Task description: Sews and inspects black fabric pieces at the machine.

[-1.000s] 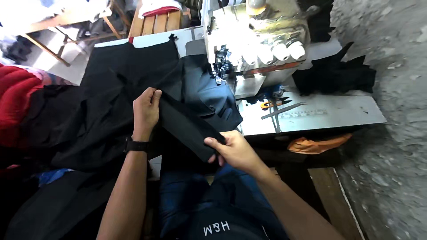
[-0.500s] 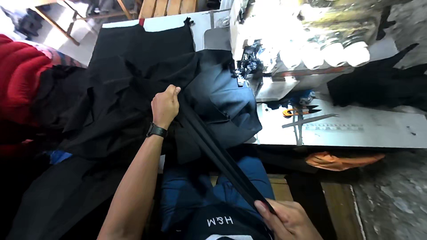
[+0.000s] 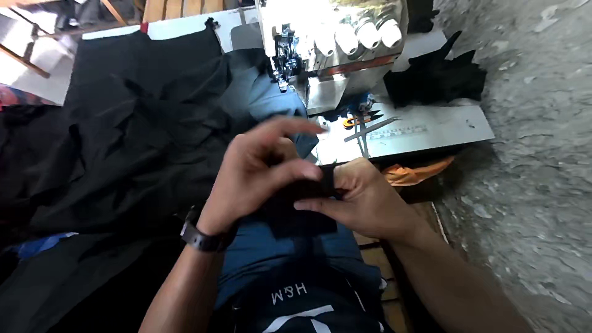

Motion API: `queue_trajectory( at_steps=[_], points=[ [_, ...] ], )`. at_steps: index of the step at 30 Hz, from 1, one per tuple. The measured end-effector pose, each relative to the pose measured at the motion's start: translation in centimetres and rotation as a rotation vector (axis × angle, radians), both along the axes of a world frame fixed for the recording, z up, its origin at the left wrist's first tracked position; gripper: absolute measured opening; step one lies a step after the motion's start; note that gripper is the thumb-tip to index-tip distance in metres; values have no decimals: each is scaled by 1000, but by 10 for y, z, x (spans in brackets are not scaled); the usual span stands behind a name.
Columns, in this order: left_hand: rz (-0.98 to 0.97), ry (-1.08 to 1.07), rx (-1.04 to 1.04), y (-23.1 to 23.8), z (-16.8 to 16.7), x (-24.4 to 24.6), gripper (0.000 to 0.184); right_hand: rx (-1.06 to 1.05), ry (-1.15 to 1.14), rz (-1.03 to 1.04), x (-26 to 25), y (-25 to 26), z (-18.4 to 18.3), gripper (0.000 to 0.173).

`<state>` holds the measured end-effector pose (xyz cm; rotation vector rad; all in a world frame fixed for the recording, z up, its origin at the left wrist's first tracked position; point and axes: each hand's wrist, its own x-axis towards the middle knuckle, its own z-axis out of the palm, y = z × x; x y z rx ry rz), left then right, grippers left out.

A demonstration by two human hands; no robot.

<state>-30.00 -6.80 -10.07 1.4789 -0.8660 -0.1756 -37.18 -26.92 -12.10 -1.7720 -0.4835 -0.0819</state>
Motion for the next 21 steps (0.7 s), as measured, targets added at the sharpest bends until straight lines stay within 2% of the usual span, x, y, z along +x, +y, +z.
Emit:
queue_trajectory(
  at_steps=[2,4,5,6,8,10,12,14,17,21],
  points=[
    [4,388,-262,3,-23,-9,54,220,76,-73,-6,12,1,9],
    [-66,735,-409,11,-51,-34,79,377,120,-201,-11,24,-5,16],
    [-88,811,-435,14,-61,-49,79,435,140,-245,-11,29,-10,17],
    [-79,813,-422,16,-67,-62,68,470,158,-276,-12,32,-16,18],
    [88,716,-349,16,-60,-76,30,445,155,-293,-15,34,-25,21],
    [252,451,-195,25,-51,-72,16,317,53,-280,-14,28,-26,26],
    [343,101,55,41,-42,-64,16,121,-118,-289,-13,18,-22,34],
    [331,-59,153,56,-30,-62,18,-64,-280,-299,-11,8,-14,40],
    [292,-62,117,72,-16,-65,13,-242,-445,-363,-10,-3,-4,27],
    [137,96,62,86,-11,-66,14,-291,-569,-435,-8,-5,-3,13]
  ],
)
